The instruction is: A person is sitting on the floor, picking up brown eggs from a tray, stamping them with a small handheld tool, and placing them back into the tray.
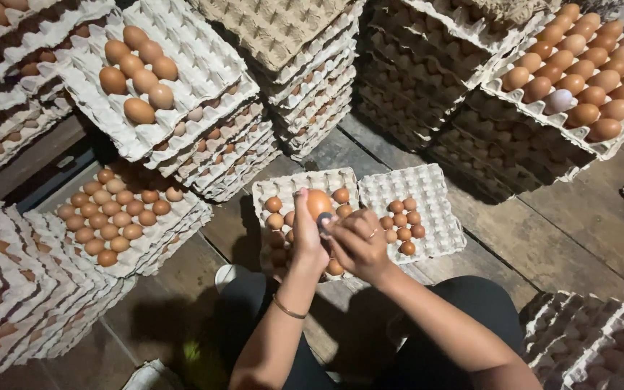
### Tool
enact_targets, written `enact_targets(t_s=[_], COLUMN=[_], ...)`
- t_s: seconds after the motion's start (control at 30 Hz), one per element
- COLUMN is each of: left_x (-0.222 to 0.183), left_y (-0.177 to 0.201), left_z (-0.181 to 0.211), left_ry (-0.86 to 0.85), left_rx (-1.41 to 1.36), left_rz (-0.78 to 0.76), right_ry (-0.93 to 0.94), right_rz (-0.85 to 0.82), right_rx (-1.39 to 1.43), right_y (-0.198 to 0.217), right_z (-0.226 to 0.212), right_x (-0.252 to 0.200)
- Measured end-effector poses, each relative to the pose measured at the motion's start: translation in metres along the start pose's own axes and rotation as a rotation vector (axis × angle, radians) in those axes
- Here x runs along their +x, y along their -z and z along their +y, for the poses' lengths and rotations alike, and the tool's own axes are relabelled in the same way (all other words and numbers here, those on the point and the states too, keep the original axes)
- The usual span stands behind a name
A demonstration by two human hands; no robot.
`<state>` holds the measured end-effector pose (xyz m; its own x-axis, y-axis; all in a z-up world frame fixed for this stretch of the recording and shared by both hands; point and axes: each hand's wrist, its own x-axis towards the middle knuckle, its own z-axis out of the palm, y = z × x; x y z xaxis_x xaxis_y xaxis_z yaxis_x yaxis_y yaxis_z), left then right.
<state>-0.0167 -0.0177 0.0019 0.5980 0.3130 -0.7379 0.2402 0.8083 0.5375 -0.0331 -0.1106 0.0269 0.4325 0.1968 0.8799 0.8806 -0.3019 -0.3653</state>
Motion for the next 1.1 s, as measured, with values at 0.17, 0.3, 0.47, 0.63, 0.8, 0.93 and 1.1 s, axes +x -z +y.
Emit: enact_targets(t_s=[0.17,0.3,0.47,0.63,0.8,0.93,1.1], left_x=[-0.013,-0.013,-0.026,-0.028,-0.035,-0.029,-0.03], left_y=[-0.002,-0.005,-0.007,-0.002,0.002,0.004,0.006], left_z=[0.006,0.01,0.023,0.016,0.024,0.027,0.033], left_ry=[-0.15,-0.081,-0.111,-0.165,0.002,0.074,0.03], left_rx=[0.061,0.065,0.055,0.111,0.054,-0.064,-0.12], left_rz=[-0.169,0.048,-0.025,-0.26,-0.63,-0.638,-0.654], right_ry=[-0.1,0.025,0.076,-0.092,-0.608,-0.972,-0.708], right_rz=[0.047,0.015,0.046,0.078,0.12,0.294,0.161], right_rx=[-0.001,0.02,0.001,0.038,0.035,0.252,0.216], right_y=[0.008,0.0,0.002,0.013,0.027,0.035,0.041], right_z=[0.016,0.0,0.0,0.001,0.002,-0.003,0.004], right_x=[0.004,0.003,0.007,0.019,0.048,0.061,0.043])
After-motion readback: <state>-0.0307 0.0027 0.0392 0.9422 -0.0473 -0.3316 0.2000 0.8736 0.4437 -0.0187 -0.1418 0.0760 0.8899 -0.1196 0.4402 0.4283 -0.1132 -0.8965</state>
